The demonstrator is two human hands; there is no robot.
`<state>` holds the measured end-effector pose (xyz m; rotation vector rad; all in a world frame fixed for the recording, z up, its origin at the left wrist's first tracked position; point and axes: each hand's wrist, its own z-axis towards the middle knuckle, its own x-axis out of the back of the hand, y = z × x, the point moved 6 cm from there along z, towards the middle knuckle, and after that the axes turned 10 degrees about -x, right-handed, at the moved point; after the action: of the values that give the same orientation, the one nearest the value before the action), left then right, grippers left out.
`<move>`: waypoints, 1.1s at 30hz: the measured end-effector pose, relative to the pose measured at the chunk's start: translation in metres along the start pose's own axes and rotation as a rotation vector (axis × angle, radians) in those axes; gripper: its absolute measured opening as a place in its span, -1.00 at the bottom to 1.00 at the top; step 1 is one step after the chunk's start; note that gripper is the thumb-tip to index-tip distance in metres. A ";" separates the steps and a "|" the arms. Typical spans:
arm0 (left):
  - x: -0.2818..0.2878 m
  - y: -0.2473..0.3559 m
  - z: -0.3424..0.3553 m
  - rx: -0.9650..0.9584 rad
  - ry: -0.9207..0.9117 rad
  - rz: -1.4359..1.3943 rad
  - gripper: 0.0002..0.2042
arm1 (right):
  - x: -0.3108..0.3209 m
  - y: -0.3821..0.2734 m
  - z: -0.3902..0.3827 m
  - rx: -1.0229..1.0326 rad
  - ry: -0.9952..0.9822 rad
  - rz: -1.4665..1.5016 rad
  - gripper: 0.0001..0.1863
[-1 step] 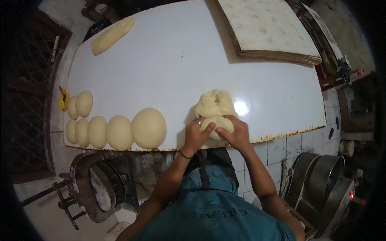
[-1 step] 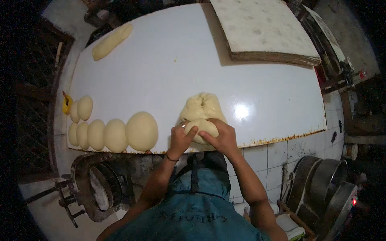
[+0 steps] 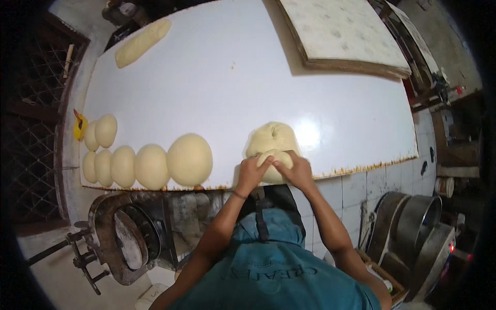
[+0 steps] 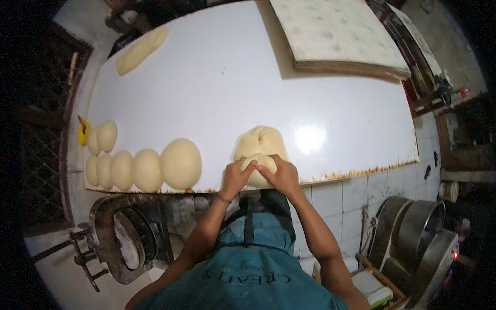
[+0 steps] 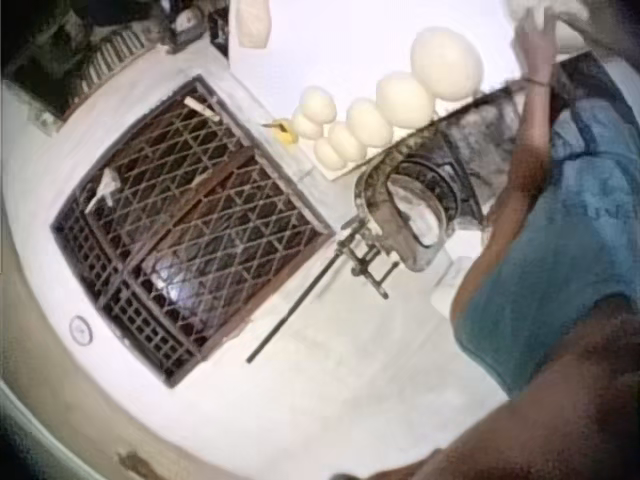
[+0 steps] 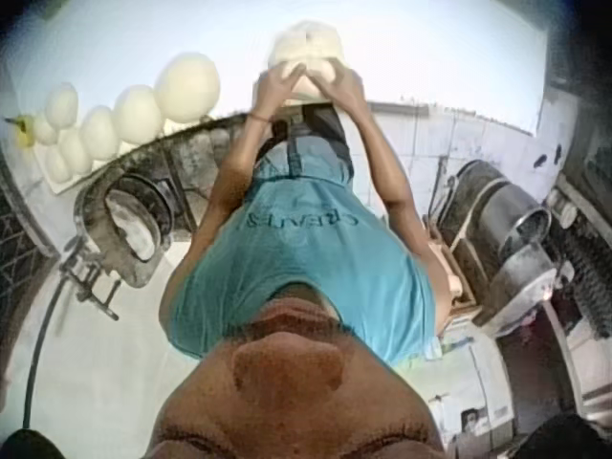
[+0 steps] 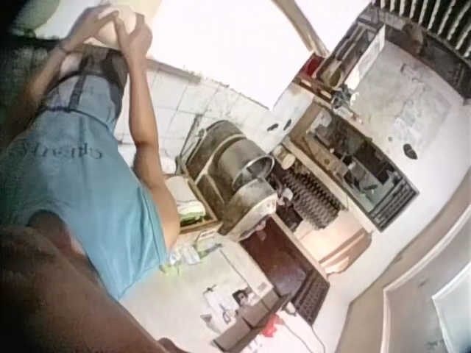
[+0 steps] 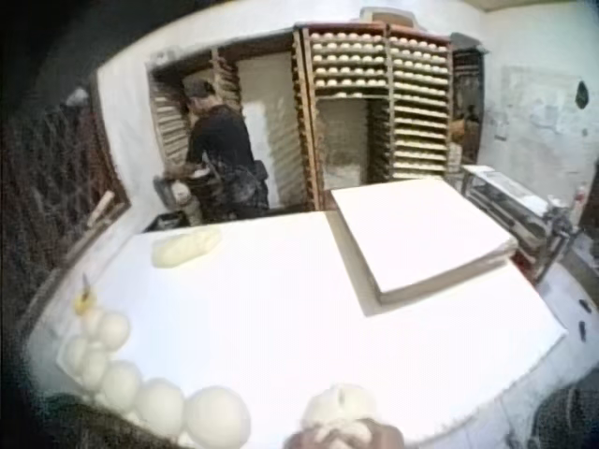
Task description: The person takes portions of dough from a table and shapes them into round loaves by hand.
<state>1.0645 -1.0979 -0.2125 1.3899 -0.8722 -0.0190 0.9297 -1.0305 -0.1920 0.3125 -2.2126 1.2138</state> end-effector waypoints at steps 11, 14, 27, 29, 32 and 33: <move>0.011 0.002 0.014 -0.171 -0.009 0.447 -0.22 | -0.020 -0.002 -0.006 0.253 0.235 -0.120 -0.05; 0.021 -0.006 0.113 -0.094 0.048 0.621 -0.17 | -0.005 0.001 0.100 -0.008 0.349 0.018 -0.27; -0.036 -0.021 0.231 -0.297 -0.931 0.153 -0.34 | -0.033 0.025 0.122 0.089 0.193 0.787 -0.17; -0.016 -0.036 0.231 -0.189 -0.674 -0.027 -0.39 | -0.051 0.031 0.161 -0.140 0.196 0.717 -0.27; 0.012 -0.062 0.221 0.082 -0.359 -0.272 -0.51 | -0.053 0.018 0.219 -0.135 -0.046 0.675 -0.47; 0.016 -0.066 0.217 0.197 -0.313 -0.327 -0.52 | -0.052 0.010 0.229 -0.161 -0.216 0.699 -0.49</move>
<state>0.9897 -1.3030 -0.2754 1.7327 -0.9115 -0.4201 0.8785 -1.2183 -0.3240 -0.4579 -2.6990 1.3698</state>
